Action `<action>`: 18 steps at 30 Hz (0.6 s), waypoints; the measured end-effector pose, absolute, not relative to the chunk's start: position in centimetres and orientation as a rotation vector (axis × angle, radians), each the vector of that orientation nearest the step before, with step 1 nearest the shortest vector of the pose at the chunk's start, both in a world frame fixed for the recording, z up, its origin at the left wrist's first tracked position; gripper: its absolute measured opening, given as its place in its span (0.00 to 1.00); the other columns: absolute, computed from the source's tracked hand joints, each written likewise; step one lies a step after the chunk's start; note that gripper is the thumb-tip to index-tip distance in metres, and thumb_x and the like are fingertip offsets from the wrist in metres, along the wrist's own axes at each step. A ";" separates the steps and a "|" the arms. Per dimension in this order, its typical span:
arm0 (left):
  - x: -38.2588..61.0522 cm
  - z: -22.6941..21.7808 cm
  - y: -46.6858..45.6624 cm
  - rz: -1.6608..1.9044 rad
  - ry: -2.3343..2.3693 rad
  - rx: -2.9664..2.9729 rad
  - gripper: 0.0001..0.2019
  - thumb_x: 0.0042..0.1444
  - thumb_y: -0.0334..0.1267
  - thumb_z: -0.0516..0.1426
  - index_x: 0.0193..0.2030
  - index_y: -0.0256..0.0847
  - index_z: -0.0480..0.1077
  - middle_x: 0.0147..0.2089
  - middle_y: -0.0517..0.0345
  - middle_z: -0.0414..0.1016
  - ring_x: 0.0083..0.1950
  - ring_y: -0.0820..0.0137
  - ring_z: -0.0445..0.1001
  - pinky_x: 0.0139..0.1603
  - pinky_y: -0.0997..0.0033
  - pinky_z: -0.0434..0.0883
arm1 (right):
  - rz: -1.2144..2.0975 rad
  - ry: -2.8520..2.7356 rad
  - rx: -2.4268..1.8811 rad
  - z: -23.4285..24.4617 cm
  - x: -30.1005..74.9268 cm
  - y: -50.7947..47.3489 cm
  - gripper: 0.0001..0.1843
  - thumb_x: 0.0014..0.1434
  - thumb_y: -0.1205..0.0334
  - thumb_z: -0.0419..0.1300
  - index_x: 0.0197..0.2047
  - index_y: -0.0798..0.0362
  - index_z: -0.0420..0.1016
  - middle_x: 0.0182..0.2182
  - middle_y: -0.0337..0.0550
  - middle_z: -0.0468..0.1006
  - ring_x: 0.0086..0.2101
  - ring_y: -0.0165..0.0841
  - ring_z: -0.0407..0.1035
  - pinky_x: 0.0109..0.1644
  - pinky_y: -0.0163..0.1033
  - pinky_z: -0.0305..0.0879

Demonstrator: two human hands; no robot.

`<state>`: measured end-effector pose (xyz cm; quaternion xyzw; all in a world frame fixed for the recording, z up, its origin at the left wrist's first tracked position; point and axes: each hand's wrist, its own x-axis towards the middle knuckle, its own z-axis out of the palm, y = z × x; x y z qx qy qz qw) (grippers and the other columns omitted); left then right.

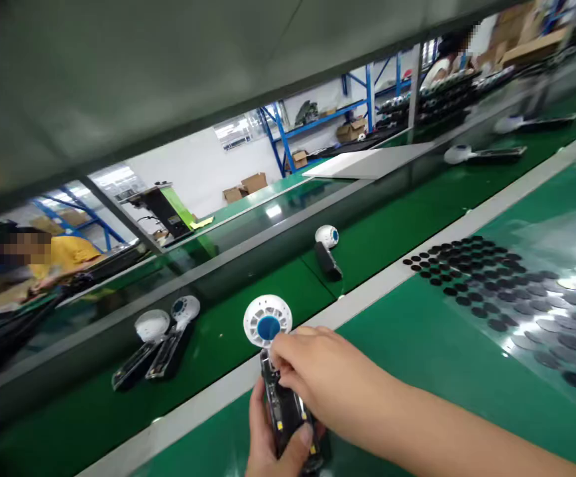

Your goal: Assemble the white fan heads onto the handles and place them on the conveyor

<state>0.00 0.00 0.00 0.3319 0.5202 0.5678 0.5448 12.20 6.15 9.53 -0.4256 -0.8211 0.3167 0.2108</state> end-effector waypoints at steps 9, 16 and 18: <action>0.7 0.3 0.0 1.364 1.206 0.697 0.53 0.33 0.51 0.65 0.61 0.42 0.36 0.55 0.41 0.65 0.40 0.62 0.74 0.38 0.67 0.71 | 0.723 -2.366 -1.201 9.0 12.1 6.2 0.09 0.54 0.74 0.55 0.28 0.52 0.62 0.28 0.36 0.69 0.31 0.32 0.61 0.34 0.36 0.57; 0.8 0.8 0.0 1.377 1.193 0.606 0.60 0.28 0.51 0.67 0.60 0.39 0.32 0.56 0.37 0.62 0.40 0.63 0.73 0.36 0.71 0.71 | 0.617 -2.429 -1.153 8.6 12.1 6.2 0.08 0.54 0.73 0.56 0.28 0.52 0.63 0.28 0.37 0.69 0.30 0.33 0.62 0.33 0.37 0.56; 0.7 0.4 0.0 1.375 1.202 0.626 0.59 0.28 0.52 0.67 0.61 0.39 0.33 0.57 0.37 0.62 0.41 0.61 0.73 0.38 0.70 0.71 | 0.570 -2.445 -1.116 8.5 12.1 6.2 0.08 0.54 0.73 0.56 0.29 0.51 0.63 0.28 0.37 0.69 0.30 0.32 0.62 0.32 0.36 0.56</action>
